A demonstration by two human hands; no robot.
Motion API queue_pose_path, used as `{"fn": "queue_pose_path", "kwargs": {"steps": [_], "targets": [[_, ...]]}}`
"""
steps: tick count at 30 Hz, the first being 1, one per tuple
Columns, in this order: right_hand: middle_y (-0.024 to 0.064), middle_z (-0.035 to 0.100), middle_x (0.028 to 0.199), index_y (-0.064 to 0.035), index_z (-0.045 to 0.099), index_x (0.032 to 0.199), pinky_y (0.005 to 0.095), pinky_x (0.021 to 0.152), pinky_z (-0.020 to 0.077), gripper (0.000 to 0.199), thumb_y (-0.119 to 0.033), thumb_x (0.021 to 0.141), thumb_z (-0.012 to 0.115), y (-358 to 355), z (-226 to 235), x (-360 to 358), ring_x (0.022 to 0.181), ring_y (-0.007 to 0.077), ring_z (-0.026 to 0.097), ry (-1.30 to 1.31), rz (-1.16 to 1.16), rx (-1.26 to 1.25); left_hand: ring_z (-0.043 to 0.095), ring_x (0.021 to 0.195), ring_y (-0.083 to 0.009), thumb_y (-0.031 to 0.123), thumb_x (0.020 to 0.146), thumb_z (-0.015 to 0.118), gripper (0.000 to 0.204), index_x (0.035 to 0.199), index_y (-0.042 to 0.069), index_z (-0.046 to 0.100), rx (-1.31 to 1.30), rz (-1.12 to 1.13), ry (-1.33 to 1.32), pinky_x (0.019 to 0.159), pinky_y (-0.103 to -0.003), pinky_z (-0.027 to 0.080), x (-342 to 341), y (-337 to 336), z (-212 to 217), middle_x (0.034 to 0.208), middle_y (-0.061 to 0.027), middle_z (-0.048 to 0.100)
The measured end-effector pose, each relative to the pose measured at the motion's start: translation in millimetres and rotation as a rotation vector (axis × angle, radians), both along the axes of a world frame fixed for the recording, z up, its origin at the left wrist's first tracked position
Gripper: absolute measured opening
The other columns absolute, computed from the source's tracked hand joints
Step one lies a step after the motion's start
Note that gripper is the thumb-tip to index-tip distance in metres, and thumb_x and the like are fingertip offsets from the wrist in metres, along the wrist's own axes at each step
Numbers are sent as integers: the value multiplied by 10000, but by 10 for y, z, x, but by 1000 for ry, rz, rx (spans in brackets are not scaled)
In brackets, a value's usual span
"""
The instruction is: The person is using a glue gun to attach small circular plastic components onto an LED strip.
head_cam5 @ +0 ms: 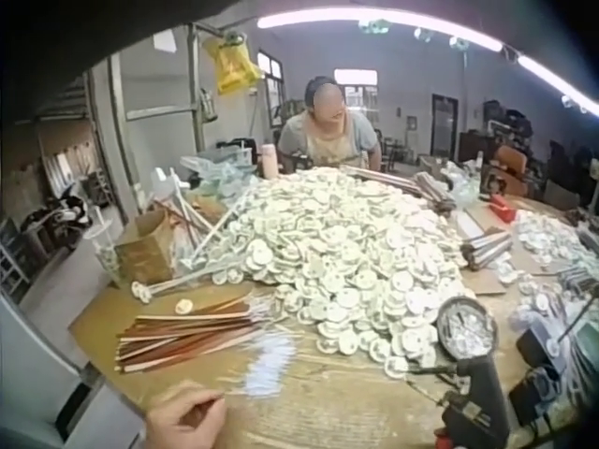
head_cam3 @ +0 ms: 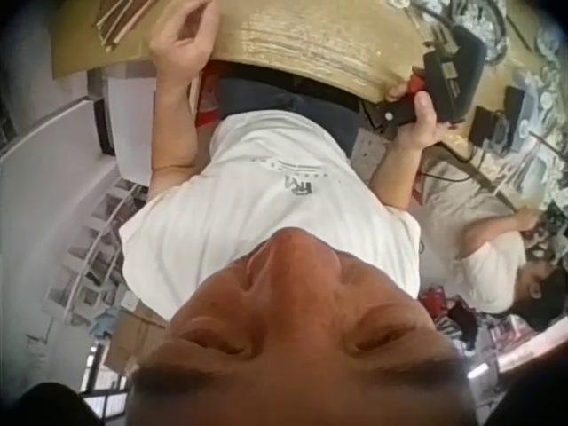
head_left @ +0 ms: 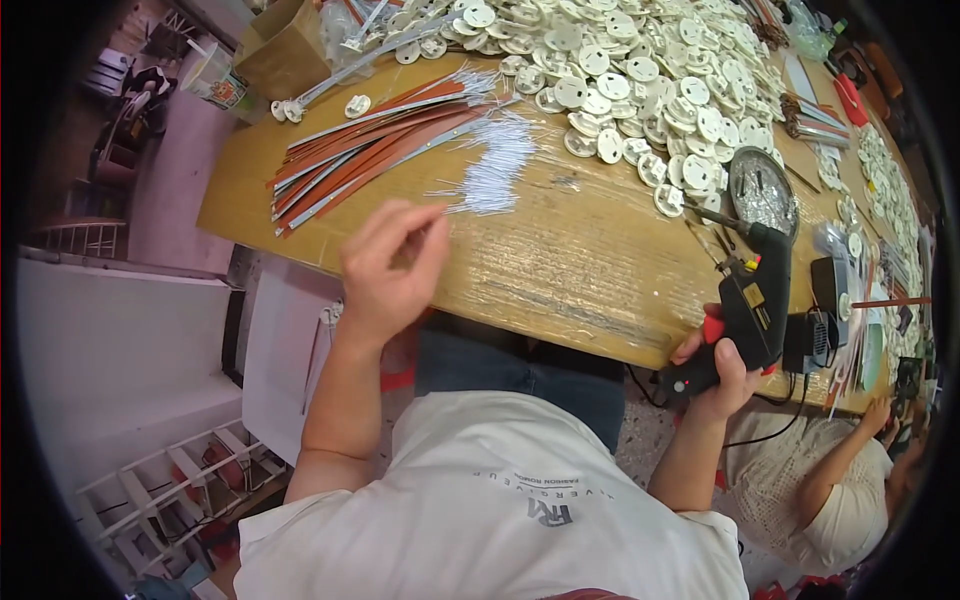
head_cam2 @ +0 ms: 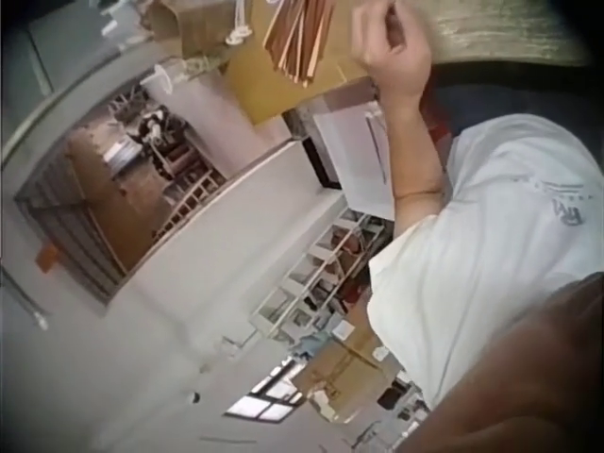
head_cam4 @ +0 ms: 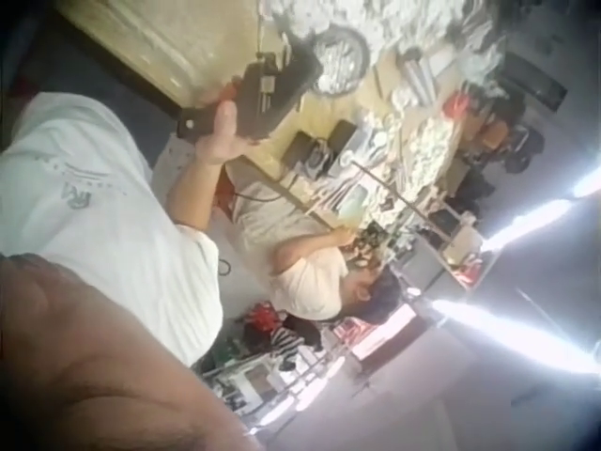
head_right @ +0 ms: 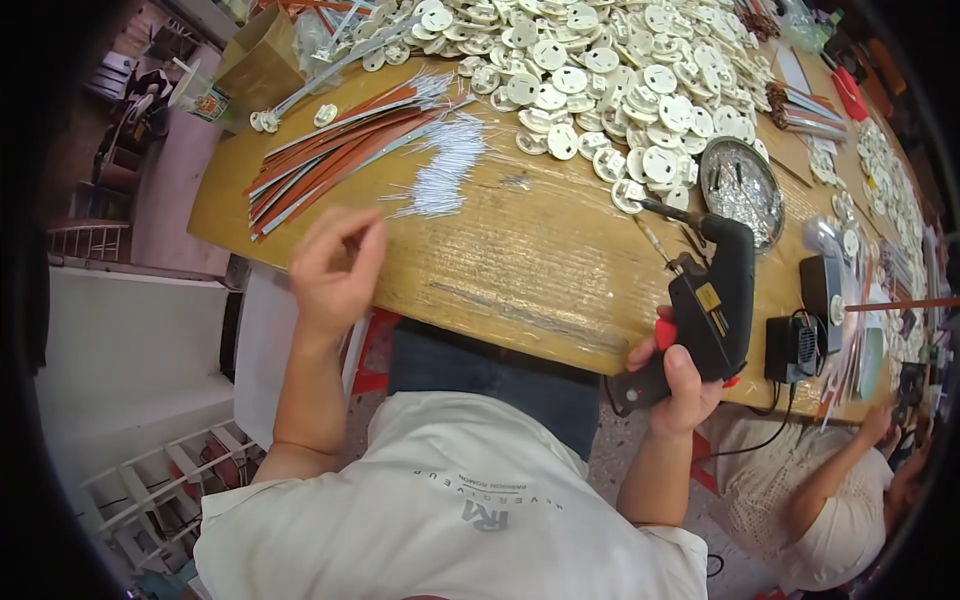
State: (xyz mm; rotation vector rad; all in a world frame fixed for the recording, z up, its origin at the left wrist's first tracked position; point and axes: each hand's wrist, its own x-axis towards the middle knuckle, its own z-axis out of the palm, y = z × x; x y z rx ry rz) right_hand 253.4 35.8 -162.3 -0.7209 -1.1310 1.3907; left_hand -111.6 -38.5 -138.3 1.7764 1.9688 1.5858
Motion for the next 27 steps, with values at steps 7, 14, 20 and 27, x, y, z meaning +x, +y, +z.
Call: {"fn": "queue_pose_path", "kwargs": {"steps": [7, 14, 20, 27], "targets": [[238, 712, 1165, 115, 587, 1368, 343, 618, 586, 498, -167, 963, 654, 39, 47, -69, 712, 233, 701, -78, -92, -29, 688, 1102, -344, 160, 940, 793, 287, 1186, 16, 757, -58, 173, 627, 989, -452, 488, -733, 616, 288, 1170, -128, 756], [289, 680, 1200, 162, 557, 1337, 343, 541, 583, 558, -210, 935, 664, 18, 116, -173, 657, 242, 693, -144, -197, -58, 714, 1050, -316, 180, 981, 740, 161, 1065, 56, 796, -250, 31, 624, 999, -443, 469, -1057, 968, 246, 1096, -107, 783], [74, 713, 788, 42, 692, 1176, 312, 609, 556, 312, -177, 959, 744, 80, 209, -174, 655, 156, 680, -31, -83, -249, 758, 880, -317, 54, 973, 758, 118, 1062, -16, 789, -71, -44, 509, 845, -381, 576, -1218, 1021, 54, 1022, -163, 794], [153, 702, 722, 29, 695, 1073, 341, 551, 549, 340, -301, 998, 664, 60, 575, 393, 572, 195, 657, -12, -145, -101, 775, 986, -224, 71, 992, 794, 159, 1133, -2, 809, 75, 79, 638, 904, -331, 586, -1340, 1073, -99, 1094, -110, 823]]}}
